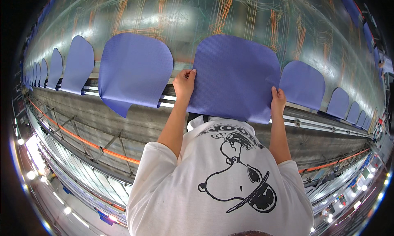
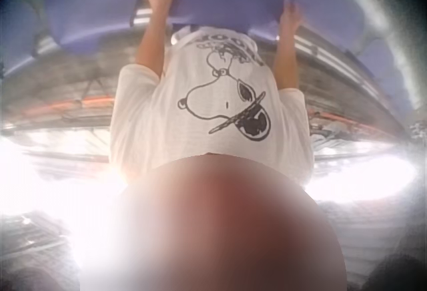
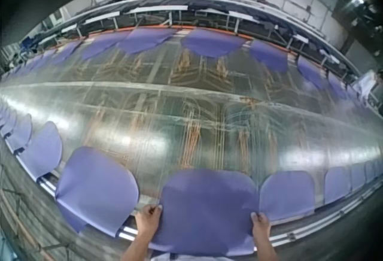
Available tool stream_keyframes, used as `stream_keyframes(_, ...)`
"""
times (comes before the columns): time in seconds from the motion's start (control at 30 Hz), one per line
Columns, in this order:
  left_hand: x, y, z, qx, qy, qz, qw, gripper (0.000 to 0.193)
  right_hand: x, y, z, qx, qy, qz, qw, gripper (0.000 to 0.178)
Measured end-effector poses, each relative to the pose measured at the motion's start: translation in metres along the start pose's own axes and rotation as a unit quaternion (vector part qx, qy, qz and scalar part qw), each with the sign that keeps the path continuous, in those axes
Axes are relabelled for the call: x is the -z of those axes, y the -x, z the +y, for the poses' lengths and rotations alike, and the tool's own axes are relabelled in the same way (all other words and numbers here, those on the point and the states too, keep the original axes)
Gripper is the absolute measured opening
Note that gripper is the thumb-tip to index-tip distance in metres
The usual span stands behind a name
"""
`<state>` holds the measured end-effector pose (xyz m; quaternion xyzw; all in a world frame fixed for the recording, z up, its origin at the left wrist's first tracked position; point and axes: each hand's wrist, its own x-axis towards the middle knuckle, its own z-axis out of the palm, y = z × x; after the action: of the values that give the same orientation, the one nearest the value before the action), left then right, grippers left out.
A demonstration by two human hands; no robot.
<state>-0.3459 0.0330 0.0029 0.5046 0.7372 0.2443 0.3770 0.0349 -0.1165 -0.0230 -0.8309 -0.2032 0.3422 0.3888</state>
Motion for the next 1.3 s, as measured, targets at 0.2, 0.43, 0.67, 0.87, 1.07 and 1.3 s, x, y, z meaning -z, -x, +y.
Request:
stream_keyframes(0.2,0.001,-0.003,0.000,0.010,-0.001,-0.011,1.000,0.029,-0.003,0.001,-0.002,-0.004,0.019,0.018,1.000,0.027)
stream_keyframes(0.43,0.001,-0.005,-0.001,0.018,-0.020,-0.018,0.999,0.032,-0.001,0.003,-0.003,0.043,0.132,0.050,0.989,0.040)
stream_keyframes(0.67,0.000,-0.006,-0.005,-0.018,-0.065,-0.018,0.998,0.033,0.000,0.002,-0.018,0.089,0.197,0.095,0.972,0.035)
stream_keyframes(0.87,-0.002,-0.010,-0.012,-0.013,-0.057,-0.032,0.998,0.032,0.001,-0.001,-0.015,0.019,0.108,0.080,0.991,0.036)
stream_keyframes(1.07,-0.001,-0.008,-0.003,0.003,-0.075,-0.034,0.997,0.033,-0.001,0.002,-0.019,0.000,0.106,0.084,0.991,0.034)
stream_keyframes(1.3,-0.003,-0.007,-0.006,-0.013,-0.071,-0.017,0.997,0.034,0.002,0.005,-0.023,0.009,0.118,0.079,0.990,0.032)
